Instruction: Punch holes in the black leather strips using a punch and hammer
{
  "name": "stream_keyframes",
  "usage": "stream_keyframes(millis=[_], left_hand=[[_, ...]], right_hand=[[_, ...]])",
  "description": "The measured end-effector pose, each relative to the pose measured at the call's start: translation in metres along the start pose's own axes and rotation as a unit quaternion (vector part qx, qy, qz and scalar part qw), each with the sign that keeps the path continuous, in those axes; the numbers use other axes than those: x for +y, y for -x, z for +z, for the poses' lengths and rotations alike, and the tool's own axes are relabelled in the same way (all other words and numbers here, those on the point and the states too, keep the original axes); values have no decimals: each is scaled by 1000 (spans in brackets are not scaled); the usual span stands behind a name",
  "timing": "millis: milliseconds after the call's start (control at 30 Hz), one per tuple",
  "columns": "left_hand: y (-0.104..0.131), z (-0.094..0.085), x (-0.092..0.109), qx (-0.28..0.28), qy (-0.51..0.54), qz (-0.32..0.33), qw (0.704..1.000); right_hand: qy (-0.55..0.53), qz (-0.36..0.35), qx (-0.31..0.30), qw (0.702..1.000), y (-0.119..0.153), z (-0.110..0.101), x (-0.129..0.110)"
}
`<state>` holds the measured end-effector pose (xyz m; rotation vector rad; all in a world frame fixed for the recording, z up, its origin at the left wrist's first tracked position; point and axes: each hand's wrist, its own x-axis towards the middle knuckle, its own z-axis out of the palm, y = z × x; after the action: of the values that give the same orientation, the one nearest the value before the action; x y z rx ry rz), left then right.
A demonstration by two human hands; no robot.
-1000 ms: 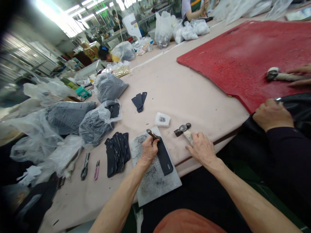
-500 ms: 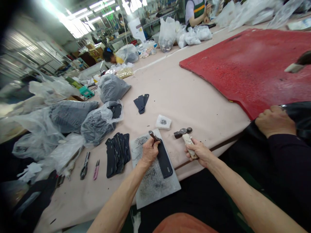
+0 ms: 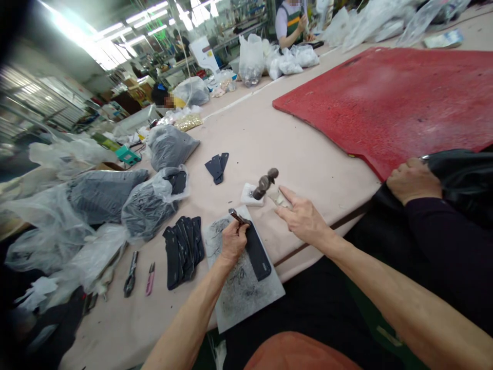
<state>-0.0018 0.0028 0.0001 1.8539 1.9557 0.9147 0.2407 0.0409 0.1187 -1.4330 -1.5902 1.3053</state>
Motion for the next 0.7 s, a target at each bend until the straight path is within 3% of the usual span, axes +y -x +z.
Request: stream_keyframes(millis=[67,133,233,367,433,600,700], left_hand=[[0,0,0,-5,0,1,1000],[-1,0,1,-7,1,0,1000],[-1,-1,3,-5,4,2,1000],[1,-3,1,-2,21,5,1000],[2,-3,0,2,21,1,1000],[2,-3,1,6,17,7,1000],[2,-3,3,7,18,4,1000]], right_hand=[[59,-126,37,990,3,-8,-39],[108,-247,72,960,6,-10,-71],[196,-347,69,914,9,-1,-91],[354,-325,-32,876,3,13,-75],[396,-299,-52,867,-1,12,-70],[367,-320,7,873,0,-1,-91],[339,-350,6,873,8,2,-95]])
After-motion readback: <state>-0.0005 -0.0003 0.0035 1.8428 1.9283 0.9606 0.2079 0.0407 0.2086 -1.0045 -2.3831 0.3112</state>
